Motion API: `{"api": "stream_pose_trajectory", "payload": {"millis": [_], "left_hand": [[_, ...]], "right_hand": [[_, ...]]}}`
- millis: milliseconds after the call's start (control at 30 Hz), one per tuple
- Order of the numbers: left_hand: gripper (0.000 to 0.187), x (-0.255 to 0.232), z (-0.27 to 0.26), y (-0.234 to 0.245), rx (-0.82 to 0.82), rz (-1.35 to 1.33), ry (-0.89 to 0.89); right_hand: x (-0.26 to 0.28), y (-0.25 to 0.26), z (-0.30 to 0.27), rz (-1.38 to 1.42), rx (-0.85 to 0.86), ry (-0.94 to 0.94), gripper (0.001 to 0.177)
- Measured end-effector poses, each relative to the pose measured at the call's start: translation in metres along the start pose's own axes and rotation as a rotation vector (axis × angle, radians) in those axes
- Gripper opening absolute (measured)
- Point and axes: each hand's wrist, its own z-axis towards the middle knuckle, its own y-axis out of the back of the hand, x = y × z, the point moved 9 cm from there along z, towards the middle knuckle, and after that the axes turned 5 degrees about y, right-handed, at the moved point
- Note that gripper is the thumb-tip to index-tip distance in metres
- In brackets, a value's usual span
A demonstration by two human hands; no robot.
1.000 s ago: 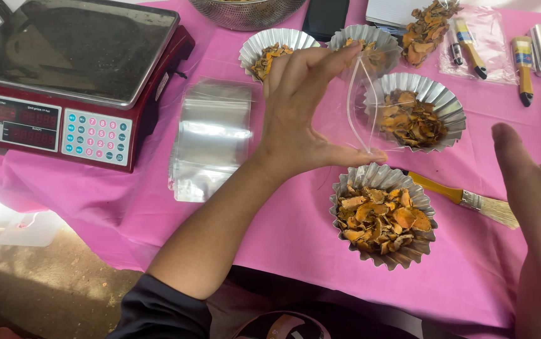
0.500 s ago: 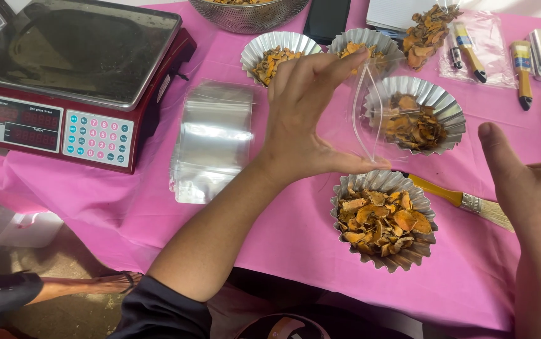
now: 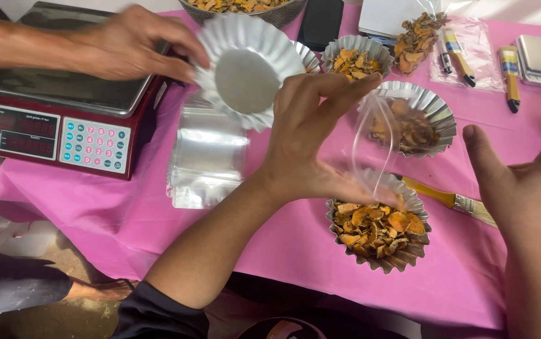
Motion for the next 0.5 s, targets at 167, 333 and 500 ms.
{"api": "stream_pose_trajectory", "payload": {"millis": [167,333,500], "left_hand": [[0.136,-0.021,0.015,0.041,-0.152,-0.258,0.004],[0.019,0.018,0.012,0.082,-0.489,-0.291,0.532],[0.126,-0.004,0.014,0.094,-0.527,-0.202,0.195]], "right_hand": [[-0.015,-0.005,-0.005,-0.022,-0.111,0.295,0.056],[-0.012,-0.013,-0.010,-0.103,-0.104,0.384,0.039],[0.008,-0.030,-0.006,0.037,0.071,0.421,0.015]]}}
